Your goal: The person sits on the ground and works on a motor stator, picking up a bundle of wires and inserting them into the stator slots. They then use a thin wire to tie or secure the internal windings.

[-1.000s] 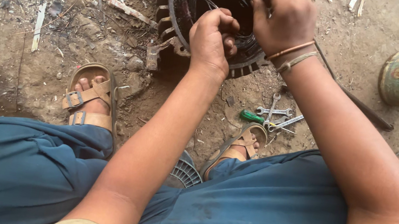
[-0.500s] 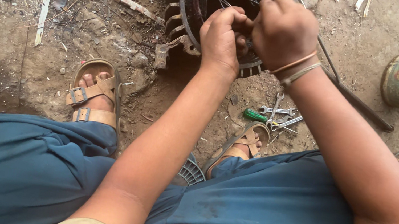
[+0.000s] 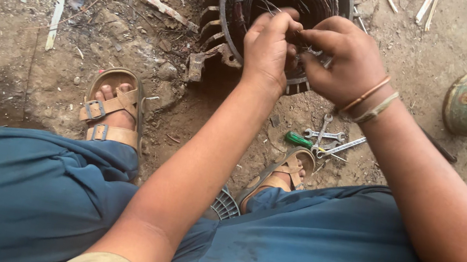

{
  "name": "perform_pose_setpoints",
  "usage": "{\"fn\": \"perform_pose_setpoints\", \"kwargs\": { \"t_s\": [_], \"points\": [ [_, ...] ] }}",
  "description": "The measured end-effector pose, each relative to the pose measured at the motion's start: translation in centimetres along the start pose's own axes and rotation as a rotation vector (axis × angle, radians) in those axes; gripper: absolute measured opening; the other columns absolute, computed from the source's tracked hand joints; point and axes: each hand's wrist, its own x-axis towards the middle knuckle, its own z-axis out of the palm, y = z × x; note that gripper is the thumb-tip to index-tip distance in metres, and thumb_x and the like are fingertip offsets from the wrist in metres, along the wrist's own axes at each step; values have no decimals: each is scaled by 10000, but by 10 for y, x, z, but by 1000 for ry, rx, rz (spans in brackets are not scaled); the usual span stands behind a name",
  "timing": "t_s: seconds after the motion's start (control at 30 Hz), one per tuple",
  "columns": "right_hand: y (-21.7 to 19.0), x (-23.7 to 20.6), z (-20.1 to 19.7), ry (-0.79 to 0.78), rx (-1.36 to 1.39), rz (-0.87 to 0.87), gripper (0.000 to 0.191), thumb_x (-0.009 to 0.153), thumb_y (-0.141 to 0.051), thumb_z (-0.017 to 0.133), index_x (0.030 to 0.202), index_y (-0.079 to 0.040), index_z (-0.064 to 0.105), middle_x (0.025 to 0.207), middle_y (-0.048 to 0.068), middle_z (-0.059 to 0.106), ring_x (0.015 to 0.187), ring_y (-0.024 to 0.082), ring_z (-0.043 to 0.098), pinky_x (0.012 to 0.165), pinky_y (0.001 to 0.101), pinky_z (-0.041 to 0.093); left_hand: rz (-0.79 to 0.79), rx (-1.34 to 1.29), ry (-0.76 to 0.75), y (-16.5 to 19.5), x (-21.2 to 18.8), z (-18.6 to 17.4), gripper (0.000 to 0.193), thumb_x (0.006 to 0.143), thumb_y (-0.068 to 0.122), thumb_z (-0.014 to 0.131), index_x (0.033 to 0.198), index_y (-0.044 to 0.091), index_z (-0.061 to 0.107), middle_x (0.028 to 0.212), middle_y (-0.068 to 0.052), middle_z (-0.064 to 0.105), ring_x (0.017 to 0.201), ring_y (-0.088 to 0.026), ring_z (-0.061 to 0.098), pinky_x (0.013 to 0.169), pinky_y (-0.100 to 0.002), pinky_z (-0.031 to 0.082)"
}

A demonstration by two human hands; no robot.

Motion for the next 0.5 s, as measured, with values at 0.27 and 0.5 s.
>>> {"fn": "perform_pose_setpoints", "kwargs": {
  "t_s": [0.27, 0.5],
  "points": [
    [34, 13, 1, 225, -157, 20, 52, 965, 0, 739, 960, -46, 762, 981, 101, 738, 871, 226, 714, 777, 331, 578, 28, 32, -33, -13, 4, -2, 134, 821, 234, 612, 806, 101, 602, 776, -74, 675, 474, -93, 442, 407, -267, 353],
    [38, 24, 23, 249, -456, -52, 129, 936, -104, 768, 854, -71, 674, 849, 102, 668, 770, 305, 647, 720, 431, 522, 18, 52, -31, -12, 3, -3, 135, 814, 230, 630, 806, 97, 610, 783, -69, 687, 476, -90, 442, 415, -265, 365]
  ]
}}
